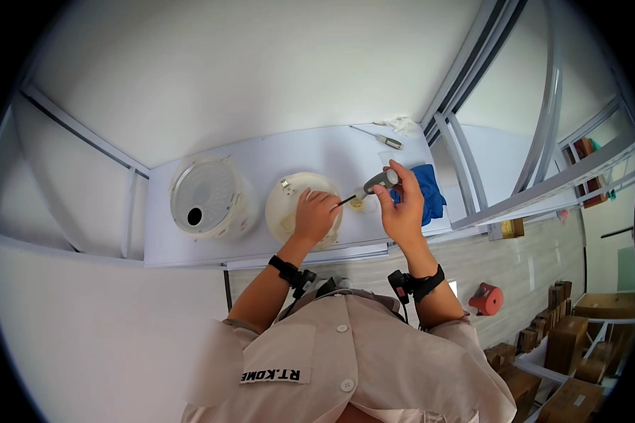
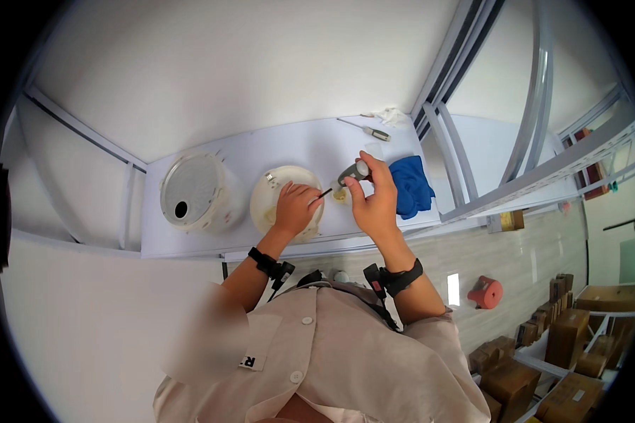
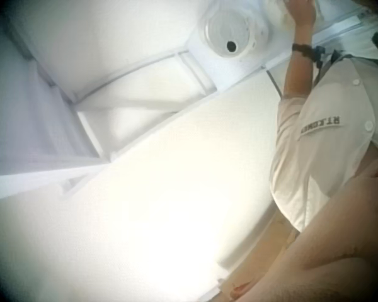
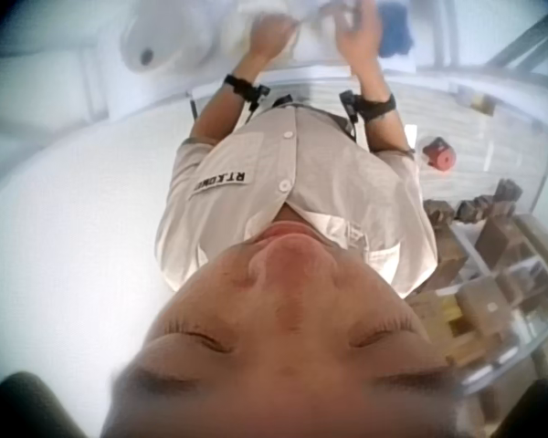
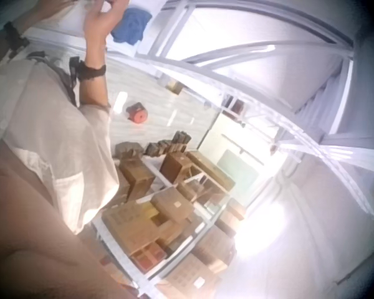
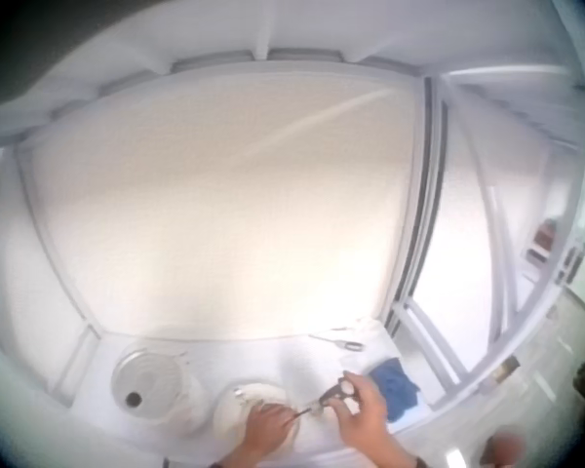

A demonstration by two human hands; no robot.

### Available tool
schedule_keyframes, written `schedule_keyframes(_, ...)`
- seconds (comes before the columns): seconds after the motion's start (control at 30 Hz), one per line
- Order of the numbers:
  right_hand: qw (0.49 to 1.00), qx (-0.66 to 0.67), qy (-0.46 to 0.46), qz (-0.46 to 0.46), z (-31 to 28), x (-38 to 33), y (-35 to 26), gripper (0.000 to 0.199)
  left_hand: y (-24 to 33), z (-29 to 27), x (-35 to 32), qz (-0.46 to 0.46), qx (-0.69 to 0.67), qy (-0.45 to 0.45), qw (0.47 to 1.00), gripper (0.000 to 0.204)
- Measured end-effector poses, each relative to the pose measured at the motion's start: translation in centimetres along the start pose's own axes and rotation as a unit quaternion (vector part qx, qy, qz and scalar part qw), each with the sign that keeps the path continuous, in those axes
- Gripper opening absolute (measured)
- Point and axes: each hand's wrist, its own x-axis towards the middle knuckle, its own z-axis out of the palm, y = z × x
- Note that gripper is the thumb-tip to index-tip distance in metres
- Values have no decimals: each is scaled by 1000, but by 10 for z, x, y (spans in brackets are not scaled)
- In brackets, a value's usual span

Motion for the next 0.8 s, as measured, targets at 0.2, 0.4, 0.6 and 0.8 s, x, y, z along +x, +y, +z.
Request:
schedule_keyframes(0.2, 997, 33, 64, 25, -40, -5, -3, 51, 15, 16, 20, 39, -53, 26, 998, 8)
schedule_keyframes(0.4, 996, 14, 85, 29, -64, -16, -4, 50, 26, 32, 36, 1, 7, -31, 999, 8)
schedule_keyframes(0.6, 996, 15, 87, 33, -72, -20, -1, 49, 22, 30, 37, 5, -4, -34, 999, 15)
schedule_keyframes(0.8, 997, 27, 75, 22, -59, -11, 0, 49, 9, 3, 23, -37, -59, -19, 997, 16)
